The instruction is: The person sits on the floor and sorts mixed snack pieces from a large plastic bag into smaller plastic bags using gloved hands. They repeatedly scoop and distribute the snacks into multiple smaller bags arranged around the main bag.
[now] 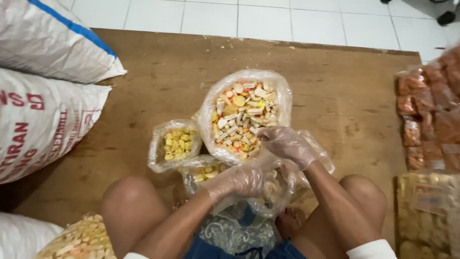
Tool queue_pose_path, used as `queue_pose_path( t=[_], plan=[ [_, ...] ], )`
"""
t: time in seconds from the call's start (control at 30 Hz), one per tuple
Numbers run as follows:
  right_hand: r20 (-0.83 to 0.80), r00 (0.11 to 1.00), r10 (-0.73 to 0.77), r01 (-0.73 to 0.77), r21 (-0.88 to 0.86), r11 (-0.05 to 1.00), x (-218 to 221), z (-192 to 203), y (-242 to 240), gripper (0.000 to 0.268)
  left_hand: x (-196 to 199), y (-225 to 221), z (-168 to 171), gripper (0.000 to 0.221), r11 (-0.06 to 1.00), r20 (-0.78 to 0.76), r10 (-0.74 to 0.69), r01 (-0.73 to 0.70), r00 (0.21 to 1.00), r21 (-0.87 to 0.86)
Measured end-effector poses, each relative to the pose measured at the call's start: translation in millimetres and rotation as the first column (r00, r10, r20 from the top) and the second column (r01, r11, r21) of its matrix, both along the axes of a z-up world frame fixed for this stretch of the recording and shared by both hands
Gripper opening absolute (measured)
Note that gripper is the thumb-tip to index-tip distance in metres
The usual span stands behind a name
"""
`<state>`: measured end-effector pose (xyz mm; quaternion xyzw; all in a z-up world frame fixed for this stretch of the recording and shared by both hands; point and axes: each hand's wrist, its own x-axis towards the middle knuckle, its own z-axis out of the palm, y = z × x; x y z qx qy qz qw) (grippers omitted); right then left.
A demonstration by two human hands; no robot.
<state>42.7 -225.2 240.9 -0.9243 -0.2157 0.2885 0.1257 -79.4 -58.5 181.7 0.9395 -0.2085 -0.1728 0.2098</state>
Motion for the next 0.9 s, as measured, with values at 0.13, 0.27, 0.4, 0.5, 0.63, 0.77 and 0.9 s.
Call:
queue_pose_path(
  t=[0.13, 0.27, 0.4, 0.5, 0.63, 0.77, 0.9],
  plan=[
    [-0.190, 0.961, -0.200, 0.175, -0.143, 0.974, -6.7, -9.8, 28.9, 0.051, -15.6, 33.1, 33.9, 0.038, 0.999, -0.072, 0.039, -0.038, 0.997, 0.018],
    [0.232, 0.952, 0.201, -0.206, 0.000, 0.978, -3.9, -59.4, 15.3, 0.025, -39.0, 77.9, 1.8, 0.024, 0.991, 0.257, 0.023, -0.056, 0.966, 0.125],
    [0.541, 0.739, 0.402, -0.404, -0.122, 0.907, 16.5, -150.2, 6.5, 0.008, -55.8, 112.3, -57.8, 0.022, 0.932, 0.532, -0.025, -0.173, 0.846, 0.318],
    [0.128, 0.982, 0.137, -0.165, 0.237, 0.957, 19.5, -104.3, 14.7, 0.013, -61.6, 101.5, -16.7, 0.020, 0.929, 0.582, 0.055, -0.255, 0.812, 0.269],
    [0.108, 0.988, 0.114, -0.089, -0.216, 0.972, -12.0, -22.2, 56.8, 0.033, -53.5, 82.5, 17.8, 0.018, 0.918, 0.671, 0.144, -0.352, 0.728, 0.184],
    [-0.291, 0.936, -0.198, 0.294, 0.338, 0.894, -14.9, 9.8, 66.0, 0.032, -59.1, 69.9, -15.8, 0.021, 0.835, 0.584, 0.338, -0.522, 0.738, 0.175],
    [-0.571, 0.821, -0.027, 0.442, 0.604, 0.663, -46.0, 28.6, 63.5, 0.021, -73.5, 32.1, 20.3, 0.026, 0.844, 0.587, 0.413, -0.535, 0.696, 0.040]
  ],
)
